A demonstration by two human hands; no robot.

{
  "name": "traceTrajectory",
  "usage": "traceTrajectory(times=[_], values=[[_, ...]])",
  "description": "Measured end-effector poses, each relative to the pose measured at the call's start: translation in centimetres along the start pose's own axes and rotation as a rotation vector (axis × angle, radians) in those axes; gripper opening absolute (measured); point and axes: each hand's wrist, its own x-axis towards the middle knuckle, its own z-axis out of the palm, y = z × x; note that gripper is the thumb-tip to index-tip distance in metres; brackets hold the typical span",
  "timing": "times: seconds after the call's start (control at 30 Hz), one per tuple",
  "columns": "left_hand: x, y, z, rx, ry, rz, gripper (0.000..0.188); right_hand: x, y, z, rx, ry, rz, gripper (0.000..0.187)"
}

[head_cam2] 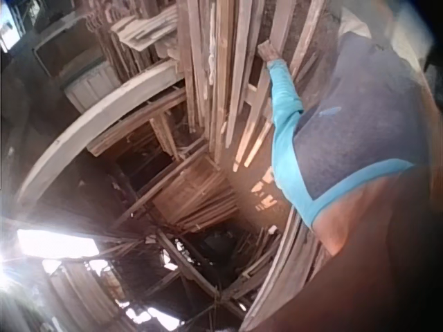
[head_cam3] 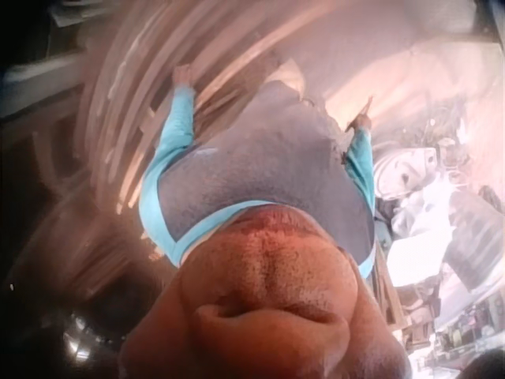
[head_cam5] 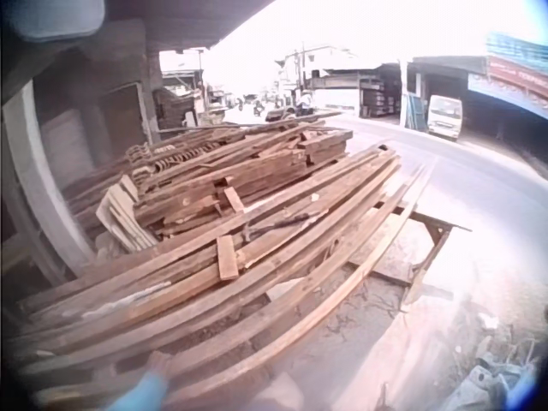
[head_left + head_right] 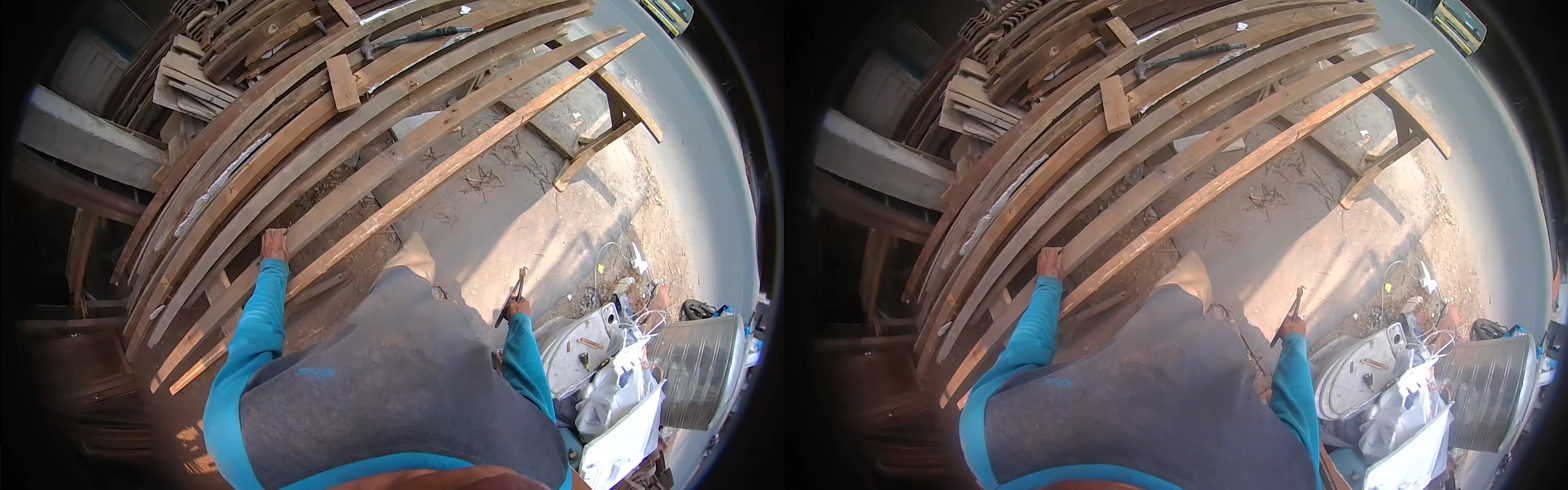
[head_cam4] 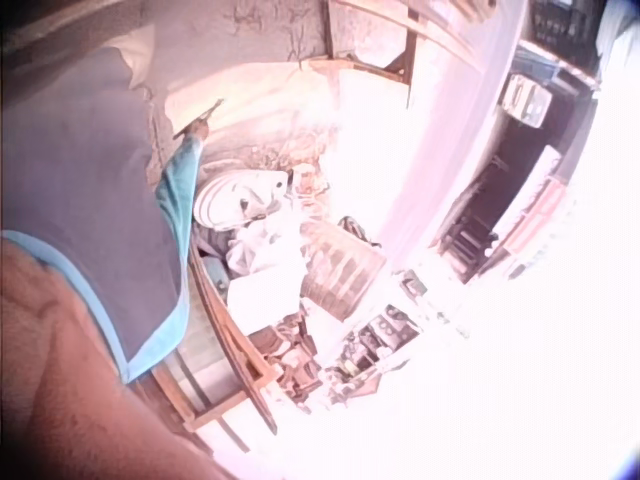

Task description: The person removes nails from several pieces of salvaged lumber using a pair of pincers. They position the pincers around the head of a nail and pull it out, sometimes using their foot to hold the wood steady.

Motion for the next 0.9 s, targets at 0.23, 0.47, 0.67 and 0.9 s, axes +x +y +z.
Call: traceTrajectory(times=[0.23, 0.47, 0.67, 0.9], values=[[2.9, 5.8, 0.7, -0.151, 0.014, -0.163, 0.015, 4.4, -3.6, 3.5, -0.276, -0.302, 0.126, 0.039], [9.9, 21.6, 2.8, -0.43, -0.063, -0.028, 0.019, 6.7, -9.0, 4.5, -0.664, -0.464, -0.116, 0.051], [15.6, 29.4, 6.7, -0.649, -0.035, -0.038, 0.037, 13.6, -14.2, 0.9, -0.464, -0.307, -0.122, 0.038], [16.3, 32.5, 1.5, -0.999, -0.409, -0.373, 0.034, 17.2, -32.5, -0.4, 0.17, 0.059, -0.206, 0.021]])
